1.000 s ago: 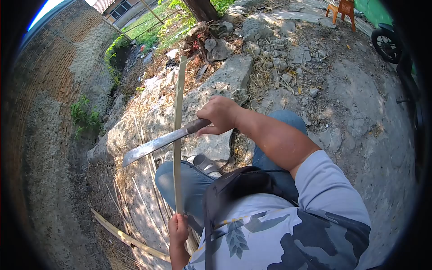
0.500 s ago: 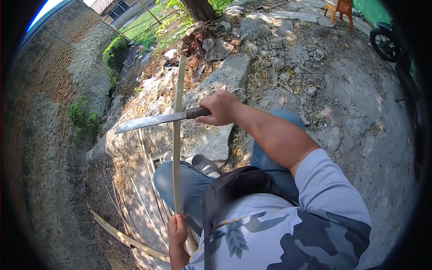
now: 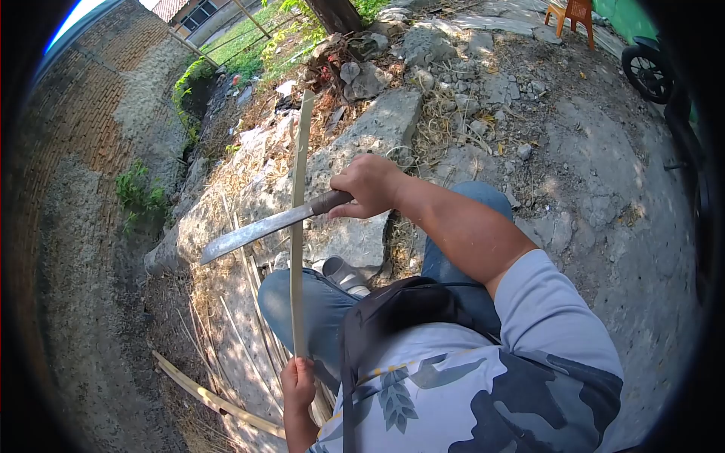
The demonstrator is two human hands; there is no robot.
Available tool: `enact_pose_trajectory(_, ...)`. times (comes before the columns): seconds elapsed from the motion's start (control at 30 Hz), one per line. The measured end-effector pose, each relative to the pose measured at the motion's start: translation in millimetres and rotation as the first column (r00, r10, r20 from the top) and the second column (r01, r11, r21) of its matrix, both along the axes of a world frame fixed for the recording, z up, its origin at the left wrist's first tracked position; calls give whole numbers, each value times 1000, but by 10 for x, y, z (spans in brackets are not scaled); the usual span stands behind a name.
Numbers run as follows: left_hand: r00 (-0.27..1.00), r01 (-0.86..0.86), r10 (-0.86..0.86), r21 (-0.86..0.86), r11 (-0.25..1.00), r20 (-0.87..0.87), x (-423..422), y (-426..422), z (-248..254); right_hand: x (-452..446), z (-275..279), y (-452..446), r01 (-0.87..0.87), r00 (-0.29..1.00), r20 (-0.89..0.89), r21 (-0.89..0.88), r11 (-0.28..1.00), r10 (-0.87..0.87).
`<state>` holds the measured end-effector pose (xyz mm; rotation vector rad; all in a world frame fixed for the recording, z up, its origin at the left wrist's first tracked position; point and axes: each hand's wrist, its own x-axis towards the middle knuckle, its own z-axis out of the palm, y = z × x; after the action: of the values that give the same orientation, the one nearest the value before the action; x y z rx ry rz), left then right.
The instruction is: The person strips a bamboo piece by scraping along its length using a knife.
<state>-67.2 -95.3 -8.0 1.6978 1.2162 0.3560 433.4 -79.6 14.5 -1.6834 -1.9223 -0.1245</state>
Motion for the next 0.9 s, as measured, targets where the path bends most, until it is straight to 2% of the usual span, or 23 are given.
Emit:
enact_pose_trajectory(0.17, 1000, 5, -5, 14, 1000, 2, -4, -7, -15, 95, -27, 10, 63, 998, 6, 13, 998, -63)
enact_pose_trajectory(0.27, 1000, 10, -10, -5, 1000, 20, -13, 11, -23, 122, 16, -10, 106, 988, -101, -68, 992, -113)
enact_pose_trajectory(0.37, 1000, 4, -4, -10, 1000, 12, -15, 9, -13, 94, -53, 26, 144, 983, -102, -104, 984, -154)
enact_pose_trajectory(0.6, 999, 32, -32, 28, 999, -19, -12, 6, -25, 50, -49, 32, 114, 987, -109, -65, 991, -120)
enact_pose_trajectory(0.67, 999, 33, -33, 14, 999, -15, -4, 7, -18, 37, -51, 30, 99, 990, -95, -56, 993, -104)
enact_pose_trajectory(0.77, 999, 31, -31, 3, 1000, -15, -28, 28, -46, 19, -99, 42, 63, 996, -70, 57, 996, -59)
enact_pose_trajectory(0.9, 1000, 7, -6, -56, 998, 13, -25, 17, -23, 57, -49, 26, 51, 998, -34, 46, 998, -50)
